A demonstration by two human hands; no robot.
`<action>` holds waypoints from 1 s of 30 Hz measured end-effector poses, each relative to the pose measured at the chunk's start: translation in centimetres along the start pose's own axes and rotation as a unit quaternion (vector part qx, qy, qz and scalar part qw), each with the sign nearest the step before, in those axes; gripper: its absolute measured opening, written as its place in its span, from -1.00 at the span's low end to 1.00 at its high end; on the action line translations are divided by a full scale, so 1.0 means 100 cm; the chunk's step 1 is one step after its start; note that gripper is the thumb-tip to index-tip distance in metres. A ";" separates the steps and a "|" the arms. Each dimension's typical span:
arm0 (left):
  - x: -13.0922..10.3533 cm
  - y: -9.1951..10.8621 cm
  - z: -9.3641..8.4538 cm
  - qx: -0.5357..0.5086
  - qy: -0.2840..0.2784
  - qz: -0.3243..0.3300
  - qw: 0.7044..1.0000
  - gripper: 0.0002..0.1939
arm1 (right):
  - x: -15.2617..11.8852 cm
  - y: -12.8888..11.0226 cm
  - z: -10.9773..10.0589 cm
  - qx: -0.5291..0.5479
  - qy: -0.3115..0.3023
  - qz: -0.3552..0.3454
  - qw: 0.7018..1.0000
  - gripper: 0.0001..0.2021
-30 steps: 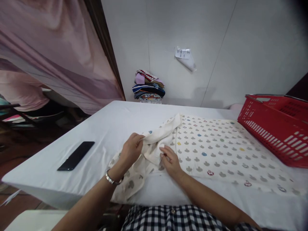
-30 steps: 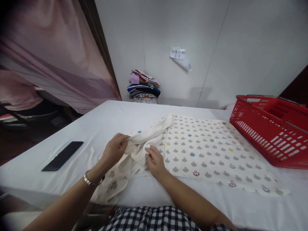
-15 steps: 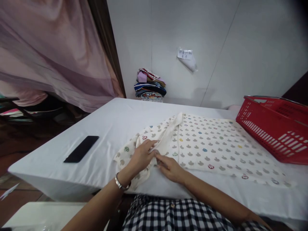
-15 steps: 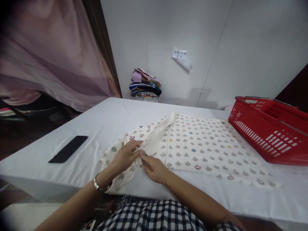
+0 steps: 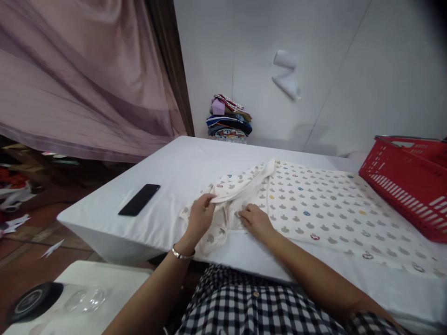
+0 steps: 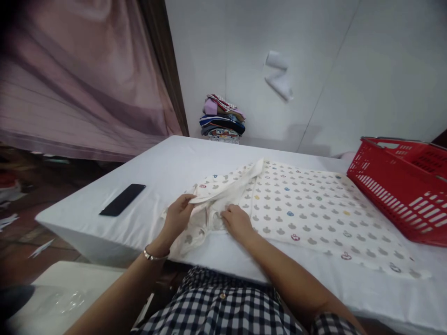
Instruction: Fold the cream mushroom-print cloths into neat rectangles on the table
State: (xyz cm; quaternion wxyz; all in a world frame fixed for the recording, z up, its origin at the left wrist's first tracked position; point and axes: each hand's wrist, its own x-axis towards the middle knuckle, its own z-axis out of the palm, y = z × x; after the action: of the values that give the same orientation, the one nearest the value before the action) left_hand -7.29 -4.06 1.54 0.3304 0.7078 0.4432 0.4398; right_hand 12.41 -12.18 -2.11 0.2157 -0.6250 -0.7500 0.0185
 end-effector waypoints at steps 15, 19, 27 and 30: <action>0.077 0.096 -0.009 0.099 -0.065 0.164 0.979 -0.74 | 0.021 0.029 -0.075 0.097 0.223 -0.142 0.959 -0.79; 0.063 0.082 -0.001 0.088 -0.082 0.143 0.982 -0.73 | 0.031 0.021 -0.072 0.076 0.192 -0.204 0.957 -0.78; 0.037 0.066 -0.008 0.147 -0.037 0.179 0.972 -0.79 | 0.068 -0.008 -0.078 0.090 0.155 -0.248 0.952 -0.80; 0.037 0.064 -0.010 0.099 -0.073 0.189 0.974 -0.78 | 0.085 -0.015 -0.084 0.111 0.143 -0.246 0.952 -0.80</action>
State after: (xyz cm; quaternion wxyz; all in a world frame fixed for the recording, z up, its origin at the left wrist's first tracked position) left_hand -5.24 -3.12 8.65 0.2013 0.8383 0.3174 0.3951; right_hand 12.91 -6.51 8.48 0.3867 -0.3894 -0.8349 -0.0420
